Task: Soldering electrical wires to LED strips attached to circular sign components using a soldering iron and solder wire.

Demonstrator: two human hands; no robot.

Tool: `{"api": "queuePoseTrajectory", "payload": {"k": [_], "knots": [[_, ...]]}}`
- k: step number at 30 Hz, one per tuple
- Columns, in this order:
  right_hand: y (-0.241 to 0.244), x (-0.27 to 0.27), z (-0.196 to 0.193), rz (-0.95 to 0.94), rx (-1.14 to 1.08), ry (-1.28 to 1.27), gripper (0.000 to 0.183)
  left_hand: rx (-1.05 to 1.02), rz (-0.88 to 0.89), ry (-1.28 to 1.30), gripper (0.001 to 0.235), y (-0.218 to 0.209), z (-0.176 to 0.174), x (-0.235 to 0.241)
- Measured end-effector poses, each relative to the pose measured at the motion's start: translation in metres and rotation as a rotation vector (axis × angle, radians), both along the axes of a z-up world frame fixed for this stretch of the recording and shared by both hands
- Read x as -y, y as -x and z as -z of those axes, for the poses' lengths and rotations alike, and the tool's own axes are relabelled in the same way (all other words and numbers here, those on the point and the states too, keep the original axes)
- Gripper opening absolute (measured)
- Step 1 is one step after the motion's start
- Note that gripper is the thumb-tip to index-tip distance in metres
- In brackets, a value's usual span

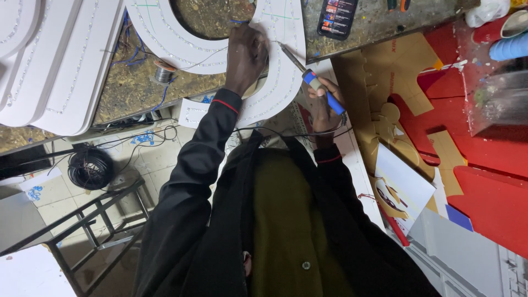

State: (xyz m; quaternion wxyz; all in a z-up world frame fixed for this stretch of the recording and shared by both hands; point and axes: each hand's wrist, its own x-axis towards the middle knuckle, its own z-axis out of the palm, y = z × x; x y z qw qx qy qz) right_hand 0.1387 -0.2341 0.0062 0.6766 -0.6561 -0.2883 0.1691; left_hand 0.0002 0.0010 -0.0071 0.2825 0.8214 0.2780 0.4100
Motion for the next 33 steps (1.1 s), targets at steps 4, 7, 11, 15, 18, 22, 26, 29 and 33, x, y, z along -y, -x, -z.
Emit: {"api": "queuePoseTrajectory", "payload": {"k": [4, 7, 11, 15, 18, 22, 26, 29, 33], "knots": [[0.000, 0.000, 0.001, 0.001, 0.005, 0.001, 0.048, -0.005, 0.029, -0.022, 0.004, 0.000, -0.006, -0.001], [0.000, -0.001, -0.001, -0.010, -0.009, 0.001, 0.046, -0.005, 0.043, -0.043, 0.006, 0.000, -0.008, -0.002], [-0.002, -0.002, 0.004, -0.013, 0.001, -0.019, 0.044, -0.008, 0.042, -0.064, 0.004, -0.001, -0.006, -0.003], [-0.001, -0.002, 0.000, -0.021, 0.001, -0.019, 0.041, -0.042, 0.016, -0.014, 0.002, -0.001, -0.005, -0.001], [0.000, -0.002, -0.005, -0.012, 0.017, 0.014, 0.043, -0.028, 0.008, -0.045, 0.004, -0.003, -0.002, -0.004], [-0.004, -0.003, 0.003, -0.031, 0.032, -0.041, 0.042, -0.041, 0.014, -0.044, 0.003, -0.002, -0.001, -0.004], [-0.002, -0.003, 0.002, -0.027, 0.029, -0.043, 0.039, -0.047, 0.002, -0.016, 0.004, -0.003, 0.003, -0.005], [-0.004, -0.003, 0.004, -0.017, 0.030, -0.038, 0.043, -0.055, 0.014, -0.035, 0.006, -0.003, 0.003, -0.006], [-0.004, -0.003, 0.005, -0.011, 0.005, -0.045, 0.047, -0.050, 0.016, -0.069, 0.012, -0.004, 0.002, -0.006]]}}
